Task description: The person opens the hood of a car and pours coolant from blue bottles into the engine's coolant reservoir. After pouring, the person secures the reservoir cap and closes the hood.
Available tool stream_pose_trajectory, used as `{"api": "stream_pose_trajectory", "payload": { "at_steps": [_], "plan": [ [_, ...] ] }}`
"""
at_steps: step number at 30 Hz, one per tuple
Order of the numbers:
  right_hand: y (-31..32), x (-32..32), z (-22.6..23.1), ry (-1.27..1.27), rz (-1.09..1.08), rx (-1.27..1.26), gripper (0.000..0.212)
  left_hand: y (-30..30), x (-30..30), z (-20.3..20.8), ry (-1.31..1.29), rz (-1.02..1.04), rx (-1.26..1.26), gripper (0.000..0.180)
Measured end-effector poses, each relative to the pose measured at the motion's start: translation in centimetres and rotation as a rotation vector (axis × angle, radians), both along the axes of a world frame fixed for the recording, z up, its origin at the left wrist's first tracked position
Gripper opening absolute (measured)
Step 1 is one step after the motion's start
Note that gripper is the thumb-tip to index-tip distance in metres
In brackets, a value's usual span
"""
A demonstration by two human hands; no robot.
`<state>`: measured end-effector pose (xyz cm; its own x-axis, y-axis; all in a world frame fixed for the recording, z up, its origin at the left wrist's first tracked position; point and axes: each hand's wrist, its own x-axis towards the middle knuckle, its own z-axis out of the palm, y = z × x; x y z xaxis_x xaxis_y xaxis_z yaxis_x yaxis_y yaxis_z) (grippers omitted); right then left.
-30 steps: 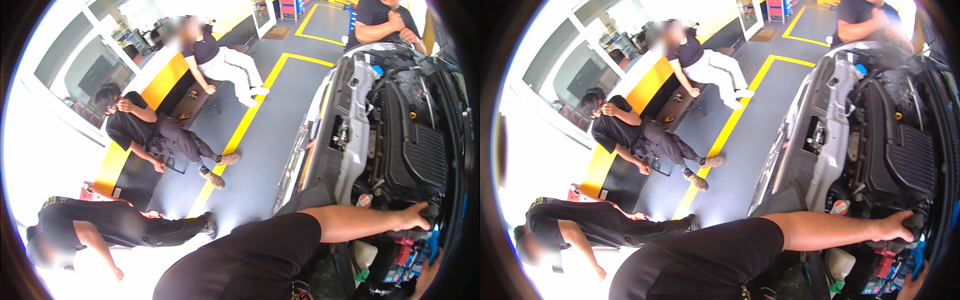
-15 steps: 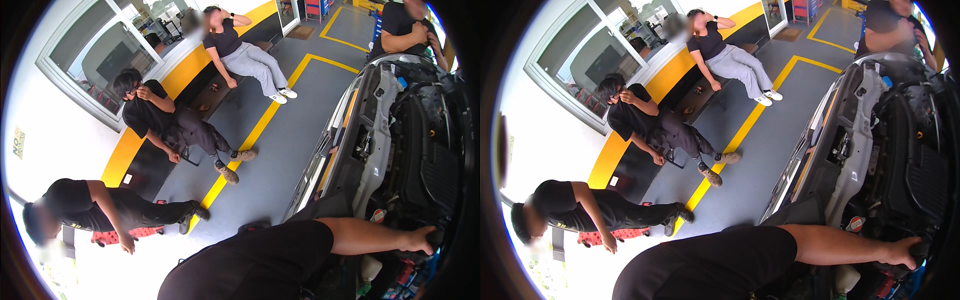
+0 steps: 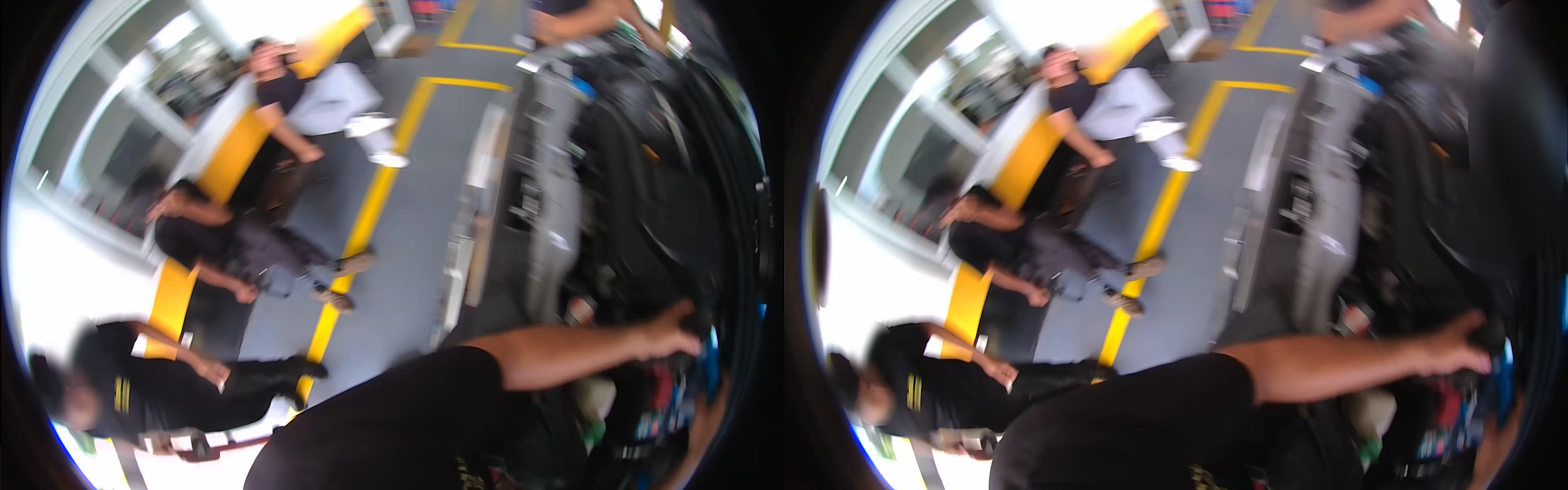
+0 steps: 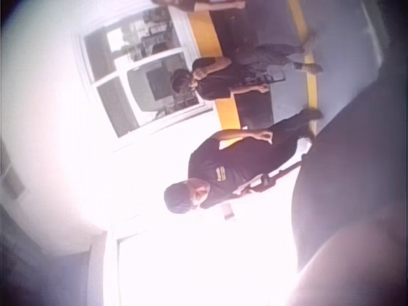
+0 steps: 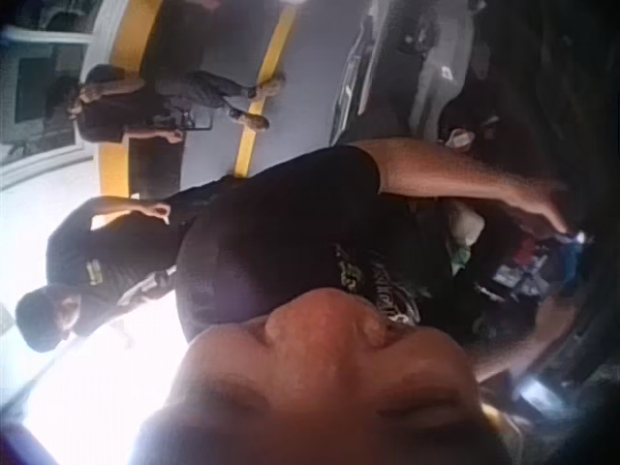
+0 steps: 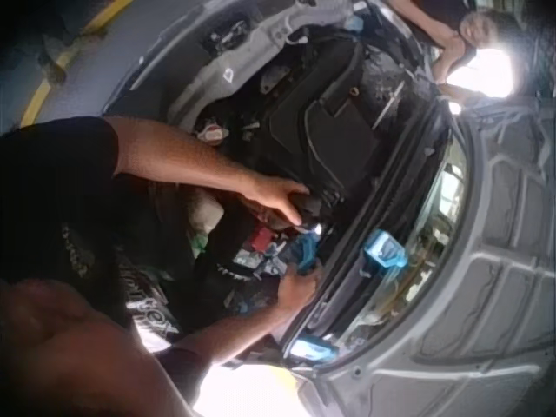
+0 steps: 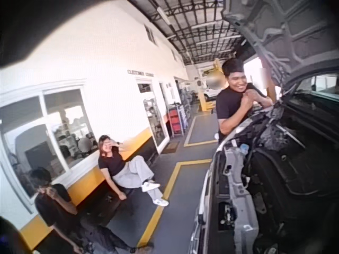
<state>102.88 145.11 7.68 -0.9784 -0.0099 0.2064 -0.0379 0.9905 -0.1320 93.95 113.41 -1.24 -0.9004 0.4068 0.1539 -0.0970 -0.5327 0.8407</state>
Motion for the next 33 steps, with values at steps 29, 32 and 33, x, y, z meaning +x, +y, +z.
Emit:
{"api": "stream_pose_trajectory", "payload": {
  "at_steps": [29, 32, 33],
  "plan": [
    [-12.3, 1.2, 6.3, -0.007, -0.299, 0.05, 0.066, -2.2, -1.7, 0.0, -0.062, -0.145, 0.055, 0.038],
    [-12.5, 1.4, 6.5, 0.002, -0.313, 0.08, 0.067, -2.3, -1.7, 0.0, -0.068, -0.162, 0.051, 0.038],
    [-12.5, 1.4, 6.5, 0.009, -0.314, 0.086, 0.067, -2.3, -1.6, 0.0, -0.066, -0.158, 0.053, 0.038]
  ]
}}
